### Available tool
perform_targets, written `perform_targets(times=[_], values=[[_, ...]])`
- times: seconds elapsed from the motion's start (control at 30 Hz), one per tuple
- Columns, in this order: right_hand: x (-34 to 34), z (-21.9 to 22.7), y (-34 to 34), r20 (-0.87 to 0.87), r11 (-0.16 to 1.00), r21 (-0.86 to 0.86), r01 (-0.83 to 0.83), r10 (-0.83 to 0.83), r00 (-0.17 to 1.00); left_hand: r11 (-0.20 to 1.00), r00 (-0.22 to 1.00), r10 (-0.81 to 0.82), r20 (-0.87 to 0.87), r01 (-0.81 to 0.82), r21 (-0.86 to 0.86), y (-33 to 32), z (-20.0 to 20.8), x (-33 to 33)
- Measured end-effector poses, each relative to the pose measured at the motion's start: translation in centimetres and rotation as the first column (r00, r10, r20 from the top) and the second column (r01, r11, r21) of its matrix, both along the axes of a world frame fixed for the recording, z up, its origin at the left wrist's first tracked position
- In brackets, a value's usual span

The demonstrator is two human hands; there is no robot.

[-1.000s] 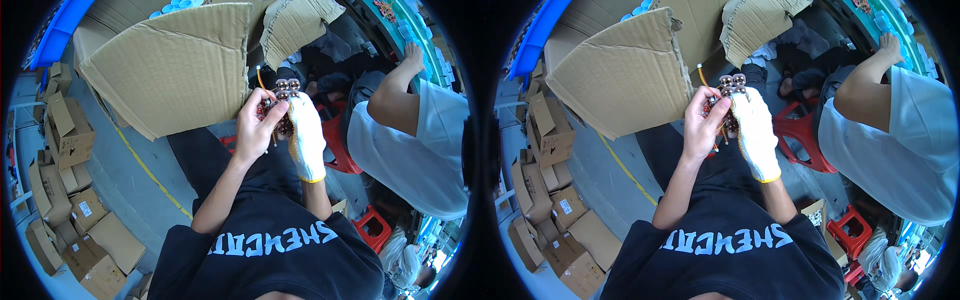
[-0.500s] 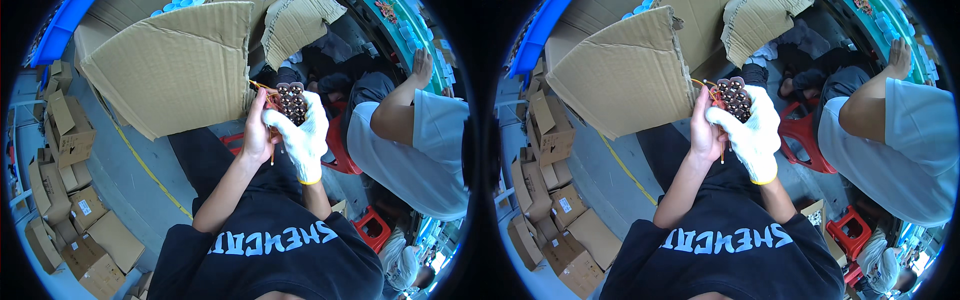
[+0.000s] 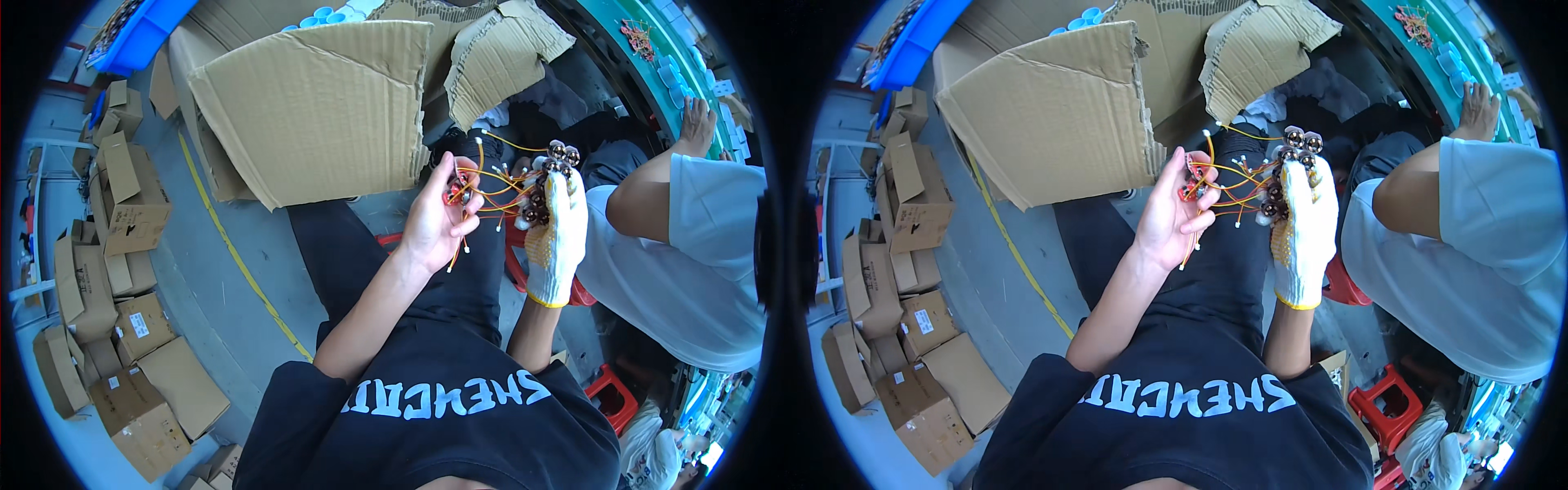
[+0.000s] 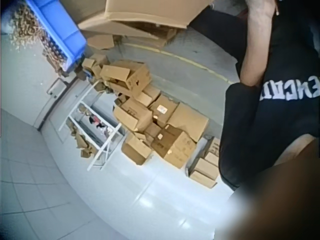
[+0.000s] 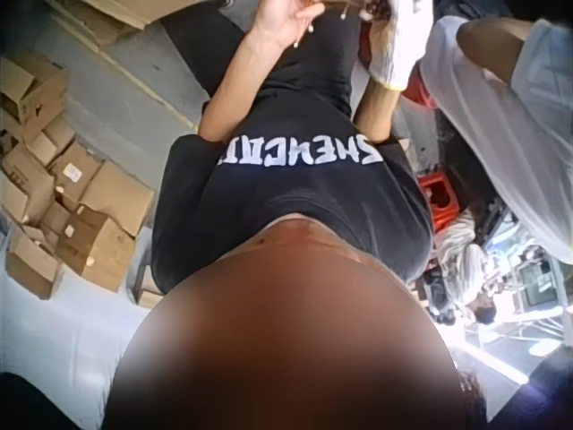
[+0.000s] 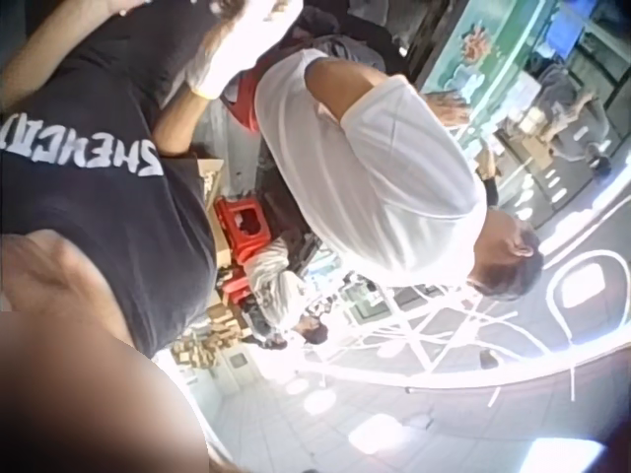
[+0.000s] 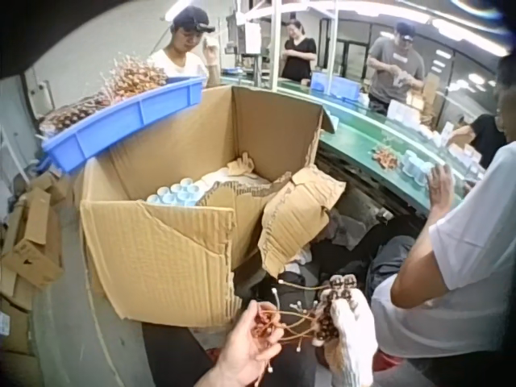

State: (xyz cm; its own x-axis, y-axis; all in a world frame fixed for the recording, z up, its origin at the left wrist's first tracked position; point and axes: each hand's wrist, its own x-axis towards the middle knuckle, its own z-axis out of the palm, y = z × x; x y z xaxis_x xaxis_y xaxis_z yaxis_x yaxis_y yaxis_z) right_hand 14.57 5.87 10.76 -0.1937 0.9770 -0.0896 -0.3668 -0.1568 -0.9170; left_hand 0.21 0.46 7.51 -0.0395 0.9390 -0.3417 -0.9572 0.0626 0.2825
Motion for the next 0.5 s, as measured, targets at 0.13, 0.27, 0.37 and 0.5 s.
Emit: perform_targets(times=[0.13,0.27,0.37,0.5], values=[[1.2,1.4,-1.1,0.230,0.997,0.068,-0.042,0.026,0.973,0.991,0.995,0.103,0.006,-0.103,0.083,-0.7,0.5,0.1],[1.8,2.0,-2.8,0.145,0.989,0.148,-0.020,-0.002,0.989,0.964,0.975,0.206,-0.083,-0.188,0.188,-1.6,2.7,-0.2],[2.1,3.0,-4.0,0.125,0.949,0.249,-0.192,0.165,0.978,0.945,0.947,0.276,-0.167,-0.235,0.229,-1.3,5.4,-1.3],[2.4,4.0,-4.6,0.172,0.899,0.365,-0.241,0.190,0.967,0.922,0.911,0.347,-0.224,-0.287,0.262,-0.6,8.7,-4.1]])
